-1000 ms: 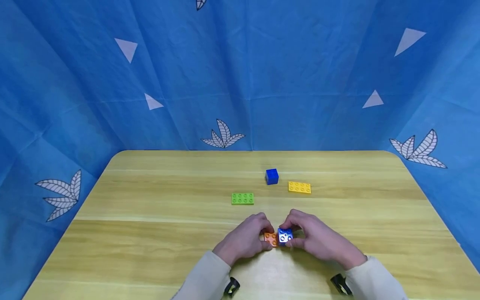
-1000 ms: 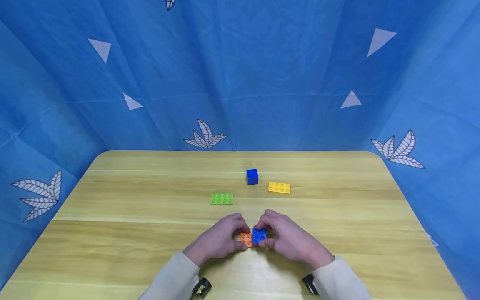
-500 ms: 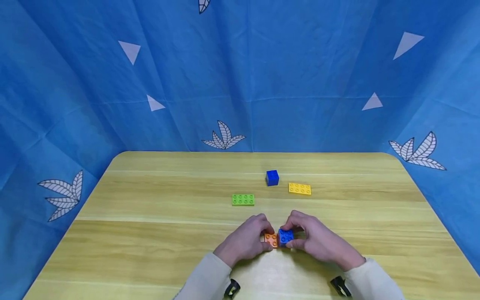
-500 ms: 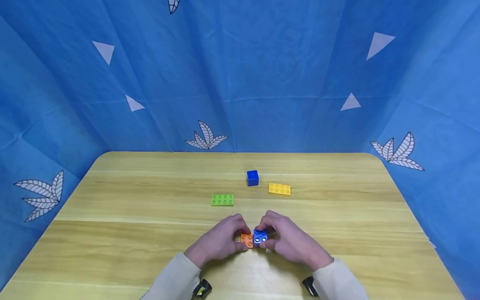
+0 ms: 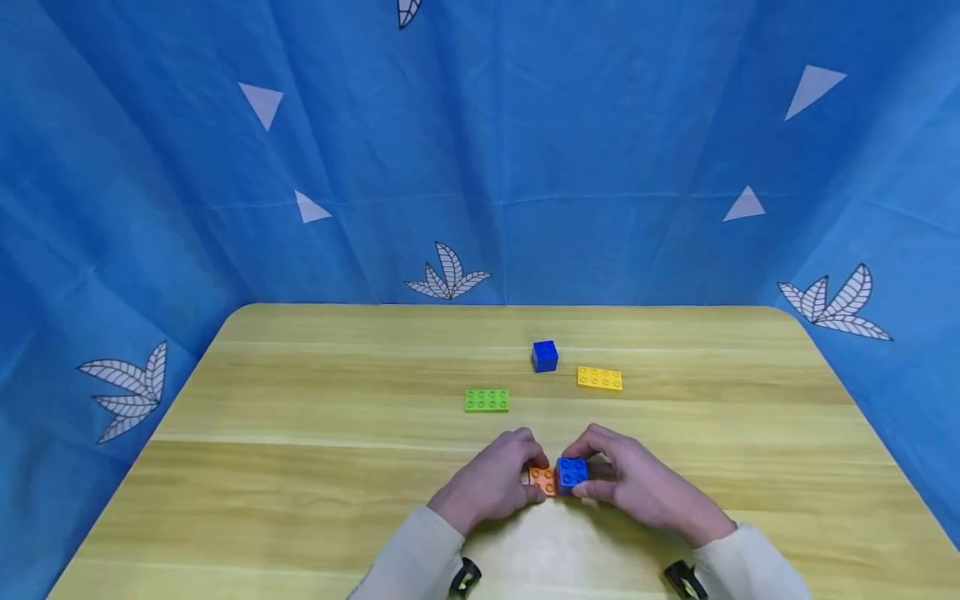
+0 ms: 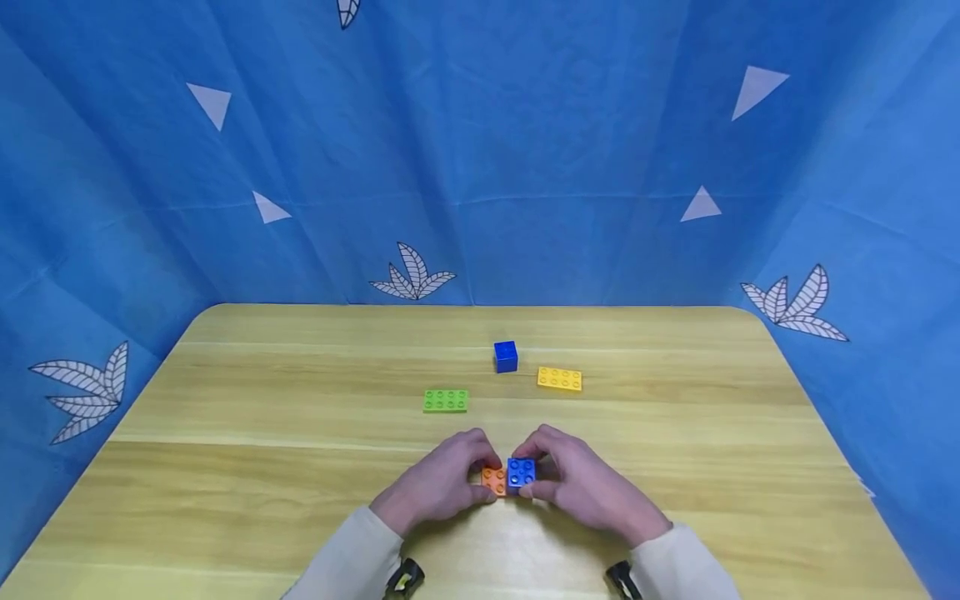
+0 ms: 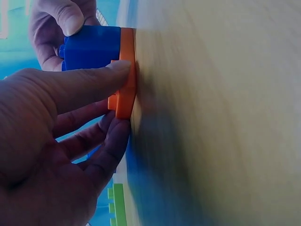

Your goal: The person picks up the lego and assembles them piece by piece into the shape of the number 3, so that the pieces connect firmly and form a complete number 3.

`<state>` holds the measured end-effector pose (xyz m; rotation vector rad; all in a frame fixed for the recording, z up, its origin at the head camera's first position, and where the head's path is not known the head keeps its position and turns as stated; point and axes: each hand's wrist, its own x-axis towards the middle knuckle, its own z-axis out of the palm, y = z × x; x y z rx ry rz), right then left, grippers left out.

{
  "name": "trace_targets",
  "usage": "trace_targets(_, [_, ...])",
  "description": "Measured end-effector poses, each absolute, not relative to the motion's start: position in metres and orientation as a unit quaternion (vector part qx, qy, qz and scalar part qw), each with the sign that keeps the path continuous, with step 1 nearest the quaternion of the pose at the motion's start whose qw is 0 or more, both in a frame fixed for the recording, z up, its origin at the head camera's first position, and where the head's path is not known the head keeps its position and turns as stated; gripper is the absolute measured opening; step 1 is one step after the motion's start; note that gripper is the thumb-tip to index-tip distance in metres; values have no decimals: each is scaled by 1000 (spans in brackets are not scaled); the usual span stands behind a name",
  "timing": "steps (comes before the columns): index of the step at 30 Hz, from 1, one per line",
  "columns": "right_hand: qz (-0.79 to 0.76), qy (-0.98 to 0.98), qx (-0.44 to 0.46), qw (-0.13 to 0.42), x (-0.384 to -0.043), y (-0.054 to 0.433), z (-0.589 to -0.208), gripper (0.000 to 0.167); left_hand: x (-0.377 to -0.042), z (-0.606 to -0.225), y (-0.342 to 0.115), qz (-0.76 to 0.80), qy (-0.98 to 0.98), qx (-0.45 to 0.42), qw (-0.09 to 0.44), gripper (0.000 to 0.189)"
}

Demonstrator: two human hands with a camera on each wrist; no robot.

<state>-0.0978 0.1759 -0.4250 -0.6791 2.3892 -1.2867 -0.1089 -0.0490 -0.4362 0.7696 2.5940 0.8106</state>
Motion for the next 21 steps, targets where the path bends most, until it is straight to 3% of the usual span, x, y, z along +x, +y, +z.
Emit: trace_targets(21, [-477,821,-258,175,-100,177,-425,24,-111,-436,-54,303,897,283,154,27])
